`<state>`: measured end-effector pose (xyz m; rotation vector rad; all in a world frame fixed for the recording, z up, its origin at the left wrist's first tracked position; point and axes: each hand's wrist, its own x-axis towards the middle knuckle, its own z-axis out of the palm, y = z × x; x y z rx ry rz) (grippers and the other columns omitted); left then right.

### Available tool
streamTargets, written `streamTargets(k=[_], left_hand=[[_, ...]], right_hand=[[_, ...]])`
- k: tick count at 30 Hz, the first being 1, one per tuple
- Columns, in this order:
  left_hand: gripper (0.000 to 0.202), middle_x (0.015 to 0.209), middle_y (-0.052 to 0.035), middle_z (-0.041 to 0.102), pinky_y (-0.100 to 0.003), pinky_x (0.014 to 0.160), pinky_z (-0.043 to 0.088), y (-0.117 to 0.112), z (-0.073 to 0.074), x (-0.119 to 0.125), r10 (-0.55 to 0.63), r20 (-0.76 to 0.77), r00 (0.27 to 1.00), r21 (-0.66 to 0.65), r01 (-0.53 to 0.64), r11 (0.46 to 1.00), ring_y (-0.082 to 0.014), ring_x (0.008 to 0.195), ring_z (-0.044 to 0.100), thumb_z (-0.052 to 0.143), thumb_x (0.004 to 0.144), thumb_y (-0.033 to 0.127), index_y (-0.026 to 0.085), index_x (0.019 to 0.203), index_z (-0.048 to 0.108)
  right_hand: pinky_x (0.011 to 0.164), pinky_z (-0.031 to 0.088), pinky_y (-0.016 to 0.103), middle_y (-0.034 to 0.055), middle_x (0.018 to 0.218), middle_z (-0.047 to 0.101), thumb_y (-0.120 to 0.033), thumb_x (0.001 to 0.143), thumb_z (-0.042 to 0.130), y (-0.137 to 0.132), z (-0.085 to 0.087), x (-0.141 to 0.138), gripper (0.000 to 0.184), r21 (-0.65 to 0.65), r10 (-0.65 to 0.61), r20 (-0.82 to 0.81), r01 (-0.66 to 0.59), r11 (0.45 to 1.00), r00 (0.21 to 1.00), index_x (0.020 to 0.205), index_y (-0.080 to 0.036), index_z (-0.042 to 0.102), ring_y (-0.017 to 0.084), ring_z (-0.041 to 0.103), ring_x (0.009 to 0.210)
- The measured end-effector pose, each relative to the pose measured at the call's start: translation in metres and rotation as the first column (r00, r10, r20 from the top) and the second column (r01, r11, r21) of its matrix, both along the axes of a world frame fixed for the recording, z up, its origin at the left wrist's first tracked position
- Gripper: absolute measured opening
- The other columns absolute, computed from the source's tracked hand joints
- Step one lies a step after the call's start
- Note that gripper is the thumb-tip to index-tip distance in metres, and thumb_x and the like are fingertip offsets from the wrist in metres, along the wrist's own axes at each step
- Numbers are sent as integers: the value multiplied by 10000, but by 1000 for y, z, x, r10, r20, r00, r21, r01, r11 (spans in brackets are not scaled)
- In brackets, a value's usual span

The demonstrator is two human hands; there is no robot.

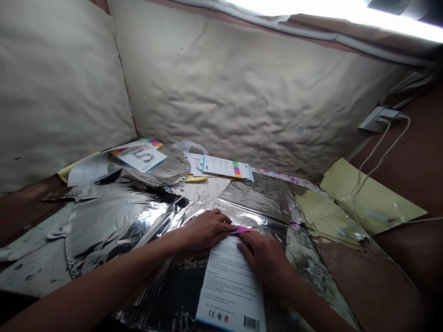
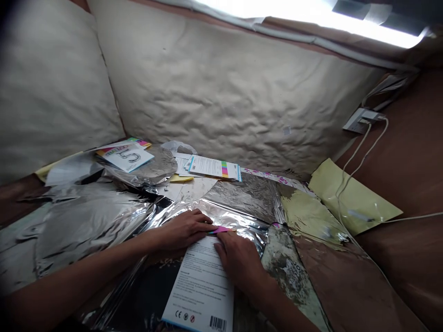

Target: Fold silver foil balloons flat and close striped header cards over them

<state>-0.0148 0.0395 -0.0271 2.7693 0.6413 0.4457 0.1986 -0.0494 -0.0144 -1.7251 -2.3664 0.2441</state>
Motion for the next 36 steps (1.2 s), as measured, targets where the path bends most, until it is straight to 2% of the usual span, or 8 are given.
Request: streamTargets(k=[10, 13, 18, 22, 25, 28, 31, 36], left_hand=[[343, 1166, -34, 671, -353, 931, 409, -4, 2, 1, 10, 23, 1000, -50, -9, 999, -229, 1045, 581, 495, 982, 287, 370, 1288, 625], [333, 1195, -37, 654, -361, 958, 397, -3, 5, -1, -13, 8, 1000, -58, 13, 998, -231, 1076, 570, 487, 983, 268, 369, 1258, 645], [256, 1208, -52, 630, -339, 993, 378, 3, 3, -10, -67, 71, 995, -145, 76, 986, -230, 1127, 551, 638, 910, 330, 284, 1155, 693], [234, 1094, -37, 644, -302, 914, 414, 1, 0, -10, 1, 92, 996, -213, 18, 977, -209, 1036, 577, 734, 828, 416, 228, 962, 700], [364, 1092, -62, 612, -341, 874, 431, -5, -3, -6, 218, 55, 974, -161, -207, 965, -247, 1041, 547, 714, 828, 448, 207, 1087, 627], [360, 1107, -62, 569, -357, 845, 437, -10, -6, -2, 341, 36, 939, -185, -329, 926, -260, 1042, 531, 699, 826, 428, 219, 1104, 610], [348, 977, -21, 566, -323, 768, 439, -8, -6, -1, 377, 64, 924, -362, -330, 872, -225, 920, 553, 769, 733, 418, 227, 994, 642], [580, 960, 4, 528, -217, 560, 410, 1, 1, 0, 541, 292, 789, -797, -112, 593, -104, 666, 540, 844, 590, 344, 191, 1097, 607]], right_hand=[[806, 397, 364, 76, 978, 646, -223, 903, 570, 2, 4, -9, 98, 191, 0, 85, -16, 981, 996, 904, -222, 668, 256, 539, 955], [822, 385, 366, 59, 952, 646, -226, 862, 613, 11, 12, -8, 49, 91, 10, 31, -13, 996, 999, 839, -211, 653, 242, 545, 940], [639, 374, 281, -10, 842, 672, -310, 826, 634, 36, 16, 4, 103, -283, -76, -137, 34, 958, 988, 902, -244, 657, 173, 594, 760], [643, 376, 281, -3, 894, 669, -422, 703, 756, 42, 8, 12, 340, -235, -158, -123, 126, 964, 980, 973, -252, 639, 195, 596, 797], [697, 408, 310, 25, 951, 664, -493, 692, 759, 36, -1, 16, 382, -192, -203, -152, 173, 966, 967, 946, -232, 644, 219, 600, 850], [776, 436, 337, 47, 1004, 665, -481, 774, 694, 31, -8, 23, 357, -153, -211, -289, 172, 973, 934, 1014, -220, 653, 226, 606, 911], [788, 457, 325, 56, 998, 686, -491, 844, 623, 33, -12, 35, 364, -290, -244, -500, 104, 951, 831, 1043, -192, 680, 213, 622, 893], [579, 395, 258, 7, 673, 639, -604, 801, 647, 41, -4, 45, 472, -614, -390, -690, -207, 762, 610, 791, -135, 699, 146, 546, 596]])
